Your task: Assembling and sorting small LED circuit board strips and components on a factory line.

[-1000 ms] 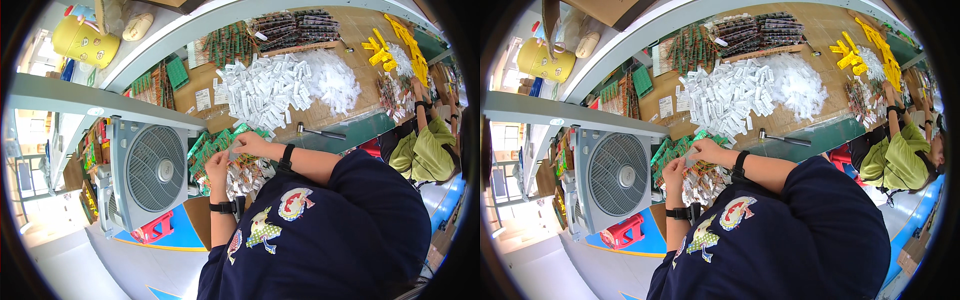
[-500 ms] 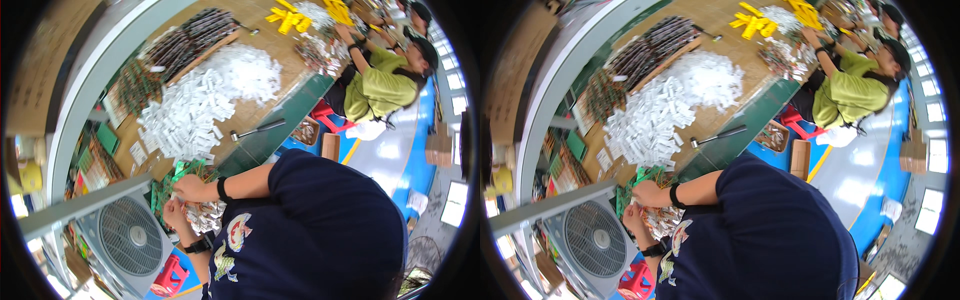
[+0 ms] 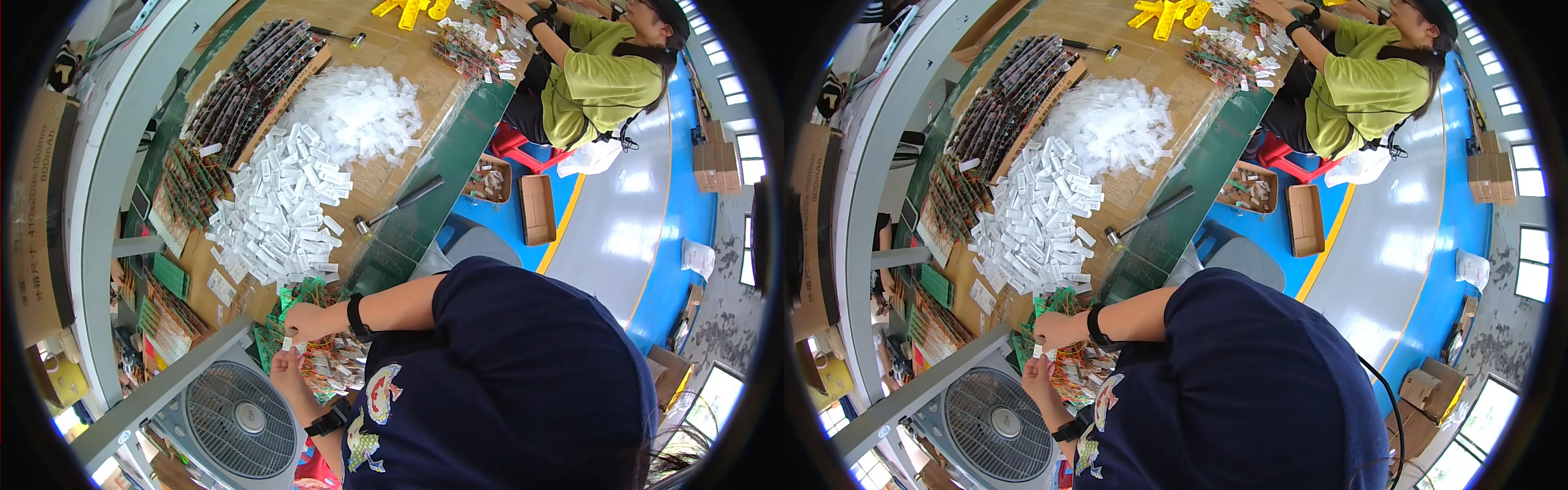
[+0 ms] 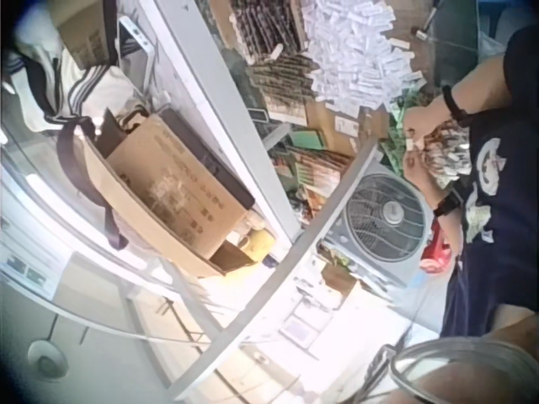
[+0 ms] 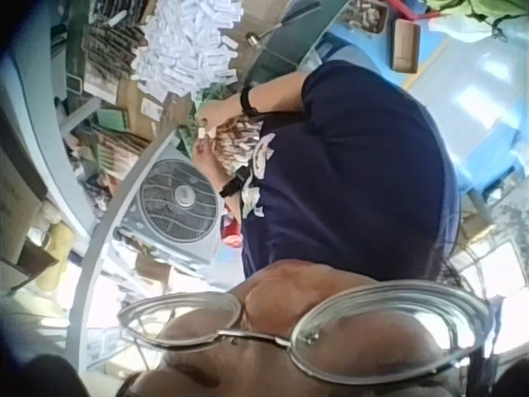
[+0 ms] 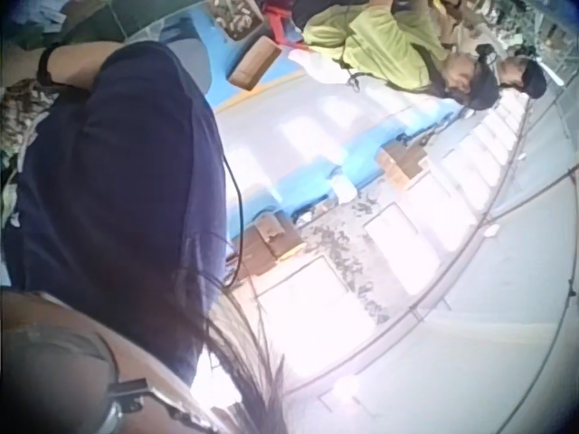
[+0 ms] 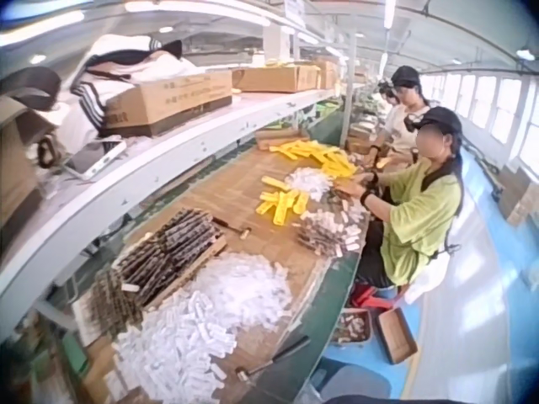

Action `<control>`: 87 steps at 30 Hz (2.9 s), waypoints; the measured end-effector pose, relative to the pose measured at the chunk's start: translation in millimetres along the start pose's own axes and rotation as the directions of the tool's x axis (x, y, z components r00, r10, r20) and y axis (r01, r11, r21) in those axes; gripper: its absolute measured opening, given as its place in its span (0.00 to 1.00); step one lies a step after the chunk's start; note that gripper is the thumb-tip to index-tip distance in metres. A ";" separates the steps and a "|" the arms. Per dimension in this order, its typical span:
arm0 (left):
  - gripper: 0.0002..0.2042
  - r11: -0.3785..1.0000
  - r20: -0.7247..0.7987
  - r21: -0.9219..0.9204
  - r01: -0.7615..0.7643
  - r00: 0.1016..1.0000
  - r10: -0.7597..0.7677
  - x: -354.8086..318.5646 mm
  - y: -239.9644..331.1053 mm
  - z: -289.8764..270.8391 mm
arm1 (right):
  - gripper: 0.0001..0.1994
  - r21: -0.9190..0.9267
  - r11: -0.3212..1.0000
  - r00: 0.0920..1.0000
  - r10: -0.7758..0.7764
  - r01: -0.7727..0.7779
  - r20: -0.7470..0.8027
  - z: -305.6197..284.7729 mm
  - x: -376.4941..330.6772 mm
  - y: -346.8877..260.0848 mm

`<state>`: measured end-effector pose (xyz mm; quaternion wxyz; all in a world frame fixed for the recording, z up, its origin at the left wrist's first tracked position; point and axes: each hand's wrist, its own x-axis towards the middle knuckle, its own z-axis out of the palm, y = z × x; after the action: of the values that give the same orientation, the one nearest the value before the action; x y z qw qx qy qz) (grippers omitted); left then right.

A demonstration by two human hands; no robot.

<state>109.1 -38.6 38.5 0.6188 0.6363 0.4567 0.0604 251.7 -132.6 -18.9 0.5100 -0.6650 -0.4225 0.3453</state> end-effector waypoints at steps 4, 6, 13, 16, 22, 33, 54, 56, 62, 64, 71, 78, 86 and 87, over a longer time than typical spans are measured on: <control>0.04 0.998 -0.008 0.043 -0.034 0.999 0.035 5.1 0.6 5.5 | 0.09 -0.170 0.985 0.987 0.005 -0.033 -0.160 8.6 -2.6 -13.1; 0.03 0.998 -0.049 0.022 -0.051 0.997 0.052 6.4 -0.1 4.8 | 0.09 -0.201 0.979 0.984 0.007 -0.043 -0.179 17.2 -5.8 -22.2; 0.05 0.982 -0.183 0.116 -0.150 0.969 0.169 -6.8 -13.3 13.3 | 0.08 -0.309 0.951 0.983 -0.028 -0.029 -0.181 14.4 -13.7 -45.7; 0.05 0.983 -0.190 0.044 -0.178 0.965 0.183 -2.1 -24.4 4.1 | 0.09 -0.365 0.930 0.996 0.022 -0.052 -0.084 13.9 -6.8 -45.5; 0.04 0.971 -0.142 -0.095 -0.220 0.968 0.205 -1.3 -18.5 -6.4 | 0.12 -0.038 0.996 0.988 -0.086 0.082 -0.128 3.5 -4.9 -26.3; 0.03 0.964 -0.015 -0.233 -0.131 0.991 0.131 9.0 -23.3 -14.9 | 0.11 -0.033 0.991 0.990 -0.131 0.133 0.053 -9.6 7.2 -25.0; 0.04 0.951 -0.224 0.030 -0.308 0.925 0.307 7.4 -41.1 5.9 | 0.11 -0.303 0.953 0.979 -0.071 0.010 -0.192 13.7 -12.8 -35.4; 0.04 0.950 -0.237 0.105 -0.293 0.921 0.310 3.6 -31.1 12.9 | 0.11 -0.303 0.953 0.971 -0.094 0.024 -0.220 20.1 -15.4 -31.6; 0.04 0.947 -0.083 -0.197 -0.255 0.966 0.243 2.2 -20.2 5.4 | 0.15 0.156 0.967 0.888 0.112 -0.200 0.447 -42.1 25.7 -11.6; 0.03 0.926 -0.038 -0.272 -0.264 0.964 0.263 2.1 -21.9 7.8 | 0.14 0.021 0.987 0.926 0.140 -0.157 0.349 -31.9 22.0 -22.7; 0.04 0.980 -0.193 0.006 -0.198 0.962 0.195 3.3 -33.5 4.8 | 0.10 -0.275 0.956 0.971 0.157 -0.104 0.180 -16.3 13.6 -28.4; 0.04 0.964 -0.143 -0.097 -0.247 0.962 0.232 6.3 -35.0 4.5 | 0.09 -0.081 0.986 0.974 0.160 -0.149 0.159 5.7 3.9 -24.0; 0.04 0.916 -0.053 -0.323 -0.238 0.971 0.233 7.7 -39.4 5.0 | 0.09 0.041 0.925 0.853 0.331 -0.379 0.403 -29.3 23.2 -3.8; 0.04 0.900 -0.015 -0.371 -0.227 0.971 0.238 10.0 -38.2 5.0 | 0.10 0.287 0.794 0.762 0.308 -0.535 0.569 -31.6 25.6 -6.3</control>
<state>98.7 -42.8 0.3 0.7230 0.5589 0.3483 0.2090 288.9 -120.6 -5.9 0.4251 -0.5023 -0.2855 0.6968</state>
